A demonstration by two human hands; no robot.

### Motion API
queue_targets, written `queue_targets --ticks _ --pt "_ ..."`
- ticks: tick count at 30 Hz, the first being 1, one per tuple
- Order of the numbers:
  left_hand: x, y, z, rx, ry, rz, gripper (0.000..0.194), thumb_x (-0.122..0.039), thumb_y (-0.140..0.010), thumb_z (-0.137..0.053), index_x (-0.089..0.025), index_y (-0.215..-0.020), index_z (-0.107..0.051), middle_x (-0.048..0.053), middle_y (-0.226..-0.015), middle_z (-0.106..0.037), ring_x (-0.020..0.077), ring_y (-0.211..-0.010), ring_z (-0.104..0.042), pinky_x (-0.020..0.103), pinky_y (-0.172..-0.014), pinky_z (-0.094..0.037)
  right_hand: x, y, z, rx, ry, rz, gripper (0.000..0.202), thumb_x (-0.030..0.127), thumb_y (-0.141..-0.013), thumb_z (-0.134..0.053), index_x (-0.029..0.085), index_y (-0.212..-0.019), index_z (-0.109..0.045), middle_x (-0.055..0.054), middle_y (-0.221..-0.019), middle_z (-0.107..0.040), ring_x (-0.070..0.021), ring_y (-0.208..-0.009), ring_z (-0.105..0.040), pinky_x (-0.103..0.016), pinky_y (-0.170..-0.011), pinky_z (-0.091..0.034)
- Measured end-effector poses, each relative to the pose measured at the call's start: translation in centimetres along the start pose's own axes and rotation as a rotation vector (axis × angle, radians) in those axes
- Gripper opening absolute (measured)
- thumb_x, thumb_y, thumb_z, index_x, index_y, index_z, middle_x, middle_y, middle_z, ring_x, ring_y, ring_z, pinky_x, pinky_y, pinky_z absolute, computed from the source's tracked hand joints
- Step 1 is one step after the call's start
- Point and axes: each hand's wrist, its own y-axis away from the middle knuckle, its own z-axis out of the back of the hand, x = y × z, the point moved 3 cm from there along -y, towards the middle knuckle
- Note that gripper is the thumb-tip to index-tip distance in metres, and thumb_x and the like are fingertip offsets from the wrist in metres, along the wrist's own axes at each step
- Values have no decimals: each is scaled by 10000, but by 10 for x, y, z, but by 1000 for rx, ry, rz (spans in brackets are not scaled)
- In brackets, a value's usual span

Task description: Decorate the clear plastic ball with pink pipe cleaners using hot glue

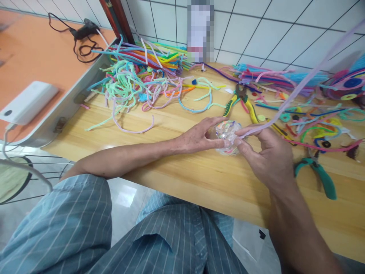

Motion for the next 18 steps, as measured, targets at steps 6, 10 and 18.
queue_targets --ticks 6,10,18 --pt "0 1 2 34 17 15 737 -600 -937 -724 -282 -1577 -541 137 -1631 -549 344 -1444 -555 508 -1173 -484 -1 0 0 -6 -18 1 113 261 -929 -741 313 -1029 -745 -24 -1063 -810 -277 -1014 -779 -468 -915 -621" --pt "0 1 3 51 17 21 713 -605 -962 -687 -302 -1587 -528 116 -1655 -532 334 -1454 -544 503 -1184 -470 -3 1 -1 -9 -36 -16 120 273 -928 -742 327 -1035 -745 -24 -1072 -806 -289 -1029 -777 -492 -934 -617" --pt "-4 0 4 57 -76 44 778 -586 -937 -733 -268 -1605 -494 143 -1622 -558 319 -1348 -606 444 -1079 -531 -6 3 -4 1 -78 -65 130 306 -923 -758 325 -1051 -741 -22 -1112 -805 -294 -1072 -768 -519 -993 -595"
